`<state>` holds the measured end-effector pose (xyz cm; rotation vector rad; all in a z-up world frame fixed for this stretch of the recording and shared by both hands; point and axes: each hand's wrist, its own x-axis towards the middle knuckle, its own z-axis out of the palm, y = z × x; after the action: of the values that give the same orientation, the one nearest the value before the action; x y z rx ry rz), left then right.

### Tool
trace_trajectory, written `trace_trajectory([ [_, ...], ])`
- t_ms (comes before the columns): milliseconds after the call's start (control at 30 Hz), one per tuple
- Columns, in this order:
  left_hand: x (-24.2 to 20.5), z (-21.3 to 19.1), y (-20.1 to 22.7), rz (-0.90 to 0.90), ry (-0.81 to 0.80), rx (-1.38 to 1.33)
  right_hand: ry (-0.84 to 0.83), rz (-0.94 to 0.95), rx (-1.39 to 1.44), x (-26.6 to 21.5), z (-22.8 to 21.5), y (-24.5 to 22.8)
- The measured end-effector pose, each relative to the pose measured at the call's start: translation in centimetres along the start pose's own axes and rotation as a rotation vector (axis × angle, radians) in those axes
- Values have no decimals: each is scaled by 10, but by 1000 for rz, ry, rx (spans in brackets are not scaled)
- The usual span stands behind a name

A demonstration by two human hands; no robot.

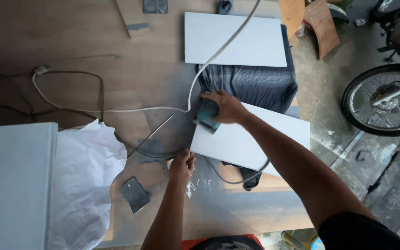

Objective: The person sands the edges and surfaces of several white rectangular panels using a power sander and a sanding block.

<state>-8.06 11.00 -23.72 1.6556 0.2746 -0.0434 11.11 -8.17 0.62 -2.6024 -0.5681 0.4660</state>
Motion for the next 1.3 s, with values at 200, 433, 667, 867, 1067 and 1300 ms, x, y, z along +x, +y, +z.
trace_trajectory([
  [200,3,8,31,-690,140,-761,254,322,-9,71,38,75],
  [433,-4,-8,54,-678,106,-930,31,213,-36,-35,45,-44],
  [667,0,-17,32,-705,52,-989,-63,190,19,-53,40,-44],
  [867,28,2,-9,-612,53,-758,203,440,35,-16,48,19],
  [1067,16,6,53,-506,46,-266,237,491,73,-62,41,82],
  [1300,21,5,64,-507,35,-133,429,822,67,-121,6,182],
])
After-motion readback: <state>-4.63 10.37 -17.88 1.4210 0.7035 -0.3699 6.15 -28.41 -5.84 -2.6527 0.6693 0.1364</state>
